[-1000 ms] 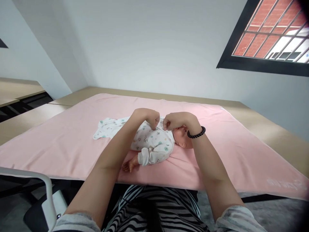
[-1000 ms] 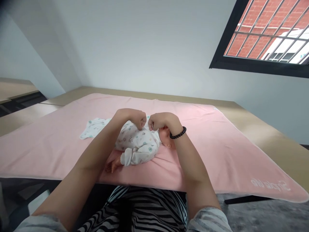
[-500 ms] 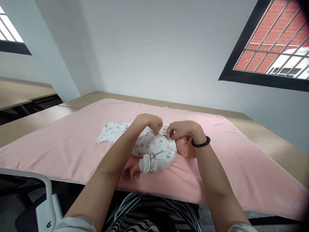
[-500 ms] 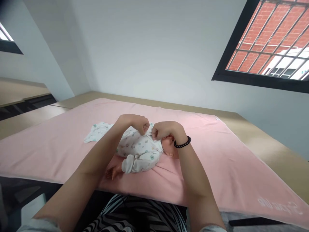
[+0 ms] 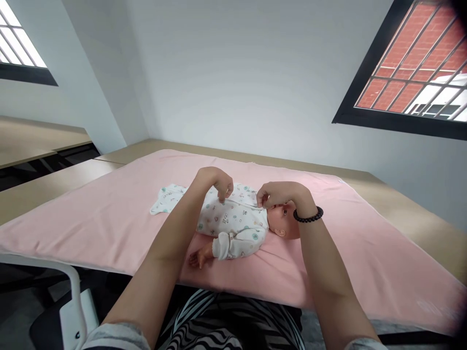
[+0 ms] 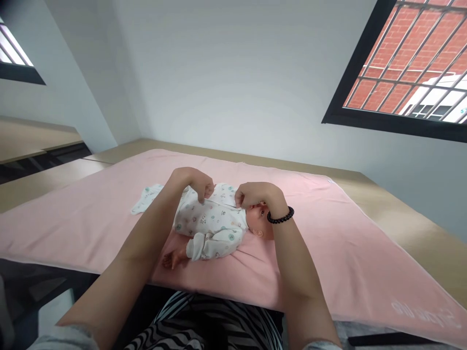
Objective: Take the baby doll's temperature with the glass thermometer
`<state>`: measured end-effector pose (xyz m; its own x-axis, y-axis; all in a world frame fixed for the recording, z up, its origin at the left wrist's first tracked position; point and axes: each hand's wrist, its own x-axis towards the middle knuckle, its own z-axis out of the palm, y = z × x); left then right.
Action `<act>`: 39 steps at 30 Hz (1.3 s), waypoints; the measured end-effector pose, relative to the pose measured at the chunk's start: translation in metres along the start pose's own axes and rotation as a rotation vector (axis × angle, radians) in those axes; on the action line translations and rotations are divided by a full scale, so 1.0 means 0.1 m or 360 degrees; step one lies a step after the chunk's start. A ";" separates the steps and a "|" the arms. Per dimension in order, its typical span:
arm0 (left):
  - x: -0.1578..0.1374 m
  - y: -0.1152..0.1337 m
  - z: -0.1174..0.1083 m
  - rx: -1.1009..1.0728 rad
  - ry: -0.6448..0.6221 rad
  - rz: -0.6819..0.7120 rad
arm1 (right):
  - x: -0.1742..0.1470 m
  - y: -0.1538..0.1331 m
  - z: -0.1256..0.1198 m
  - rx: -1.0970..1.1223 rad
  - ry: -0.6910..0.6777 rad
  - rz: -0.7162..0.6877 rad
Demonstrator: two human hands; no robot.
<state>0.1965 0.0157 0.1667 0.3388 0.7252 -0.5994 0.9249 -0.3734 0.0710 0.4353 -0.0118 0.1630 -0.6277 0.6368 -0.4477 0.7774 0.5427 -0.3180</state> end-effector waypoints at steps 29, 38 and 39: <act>-0.08 0.40 0.06 0.0083 0.0280 -0.0393 | -0.03 -0.02 0.00 0.0026 0.0014 0.0093; -0.02 0.39 0.08 0.0155 0.0177 -0.0363 | -0.01 0.00 0.01 0.0033 0.0018 0.0106; -0.02 0.39 0.07 0.0166 0.0178 -0.0375 | -0.01 0.00 0.01 0.0030 0.0017 0.0109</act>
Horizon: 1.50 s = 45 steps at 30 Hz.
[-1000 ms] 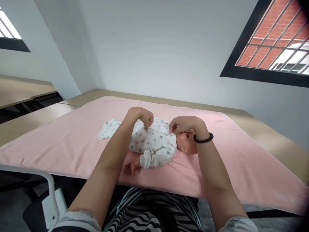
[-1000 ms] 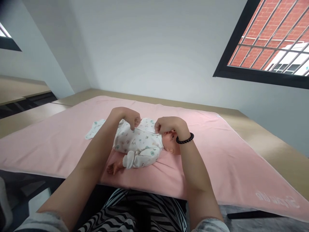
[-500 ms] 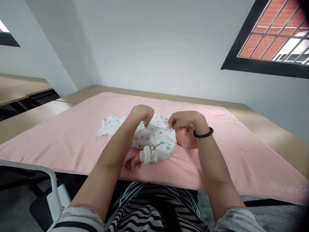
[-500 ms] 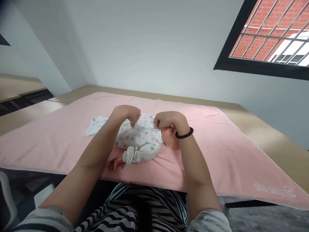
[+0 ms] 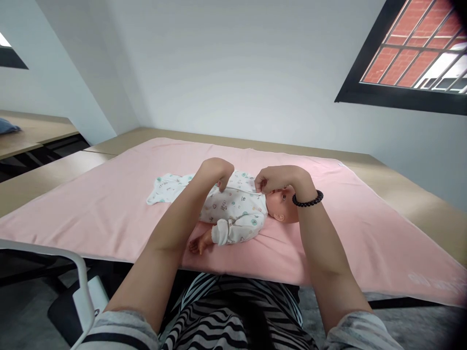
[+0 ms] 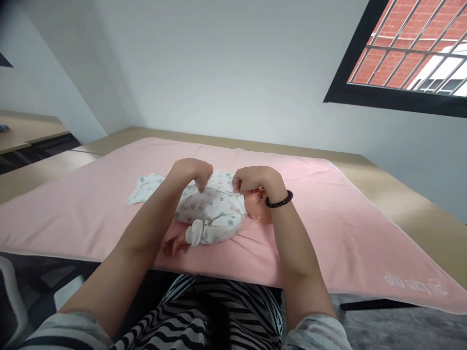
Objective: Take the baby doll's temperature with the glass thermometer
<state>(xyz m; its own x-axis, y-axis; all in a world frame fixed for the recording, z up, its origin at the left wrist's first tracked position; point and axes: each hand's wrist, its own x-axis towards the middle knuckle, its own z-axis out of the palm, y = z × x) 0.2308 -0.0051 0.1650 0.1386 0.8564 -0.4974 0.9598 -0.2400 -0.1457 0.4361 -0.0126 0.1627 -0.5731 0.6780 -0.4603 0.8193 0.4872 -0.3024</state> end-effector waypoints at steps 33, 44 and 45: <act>-0.29 -0.12 -0.05 -0.0036 0.0134 0.0054 | -0.03 -0.02 0.00 -0.0030 0.0029 -0.0030; -0.53 -0.33 -0.03 -0.0156 0.0191 0.0326 | -0.13 0.01 -0.03 -0.0037 0.0007 -0.0257; -0.56 -0.34 -0.02 -0.0155 0.0195 0.0377 | -0.14 0.00 -0.03 -0.0034 -0.0010 -0.0277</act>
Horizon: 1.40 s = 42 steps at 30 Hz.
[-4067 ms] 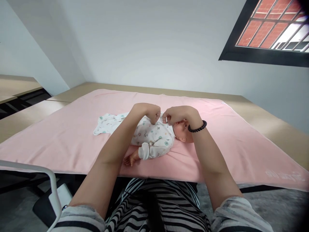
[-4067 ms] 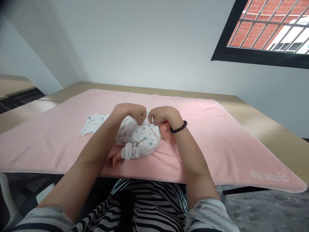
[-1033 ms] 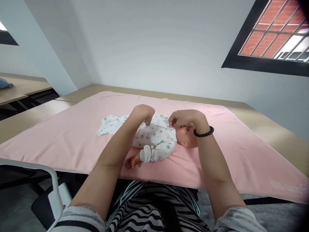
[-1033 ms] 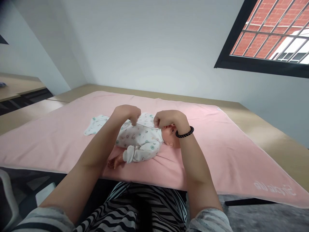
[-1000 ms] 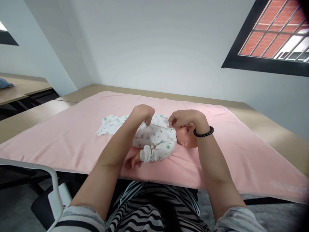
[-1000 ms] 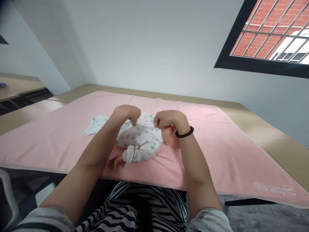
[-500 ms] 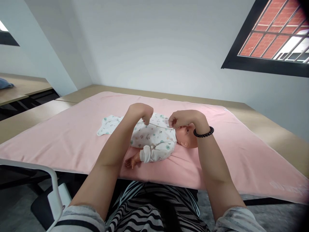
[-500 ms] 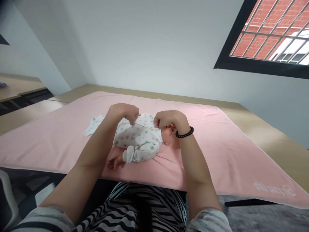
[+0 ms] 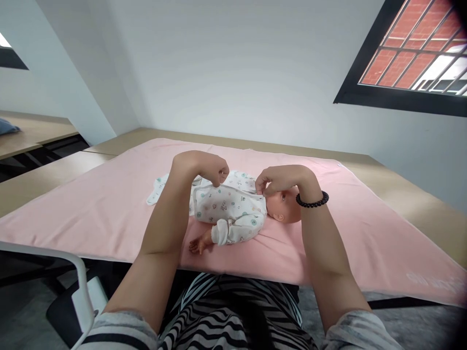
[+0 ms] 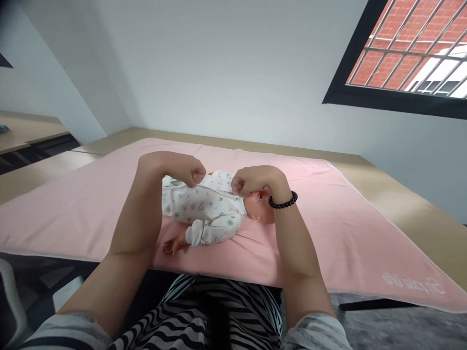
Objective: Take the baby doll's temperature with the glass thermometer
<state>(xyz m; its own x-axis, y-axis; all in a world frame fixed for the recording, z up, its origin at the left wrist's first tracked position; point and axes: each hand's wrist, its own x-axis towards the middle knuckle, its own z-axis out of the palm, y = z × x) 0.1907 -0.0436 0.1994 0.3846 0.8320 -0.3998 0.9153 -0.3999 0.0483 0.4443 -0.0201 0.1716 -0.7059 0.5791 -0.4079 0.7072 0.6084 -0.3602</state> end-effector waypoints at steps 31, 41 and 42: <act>0.26 0.14 -0.02 0.0037 -0.0285 -0.0188 | 0.13 -0.04 0.01 -0.0173 -0.0068 0.0369; 0.30 0.14 0.01 0.0133 -0.0230 -0.0320 | 0.15 -0.08 0.02 -0.0215 -0.0077 0.0456; 0.29 0.13 0.01 0.0128 -0.0229 -0.0325 | 0.15 -0.07 0.02 -0.0198 -0.0086 0.0465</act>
<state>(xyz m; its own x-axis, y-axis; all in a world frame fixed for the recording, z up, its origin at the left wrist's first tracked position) 0.2138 -0.0249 0.1877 0.1667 0.8378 -0.5200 0.9575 -0.2634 -0.1174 0.4291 -0.0171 0.1665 -0.4681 0.7115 -0.5241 0.8671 0.4843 -0.1170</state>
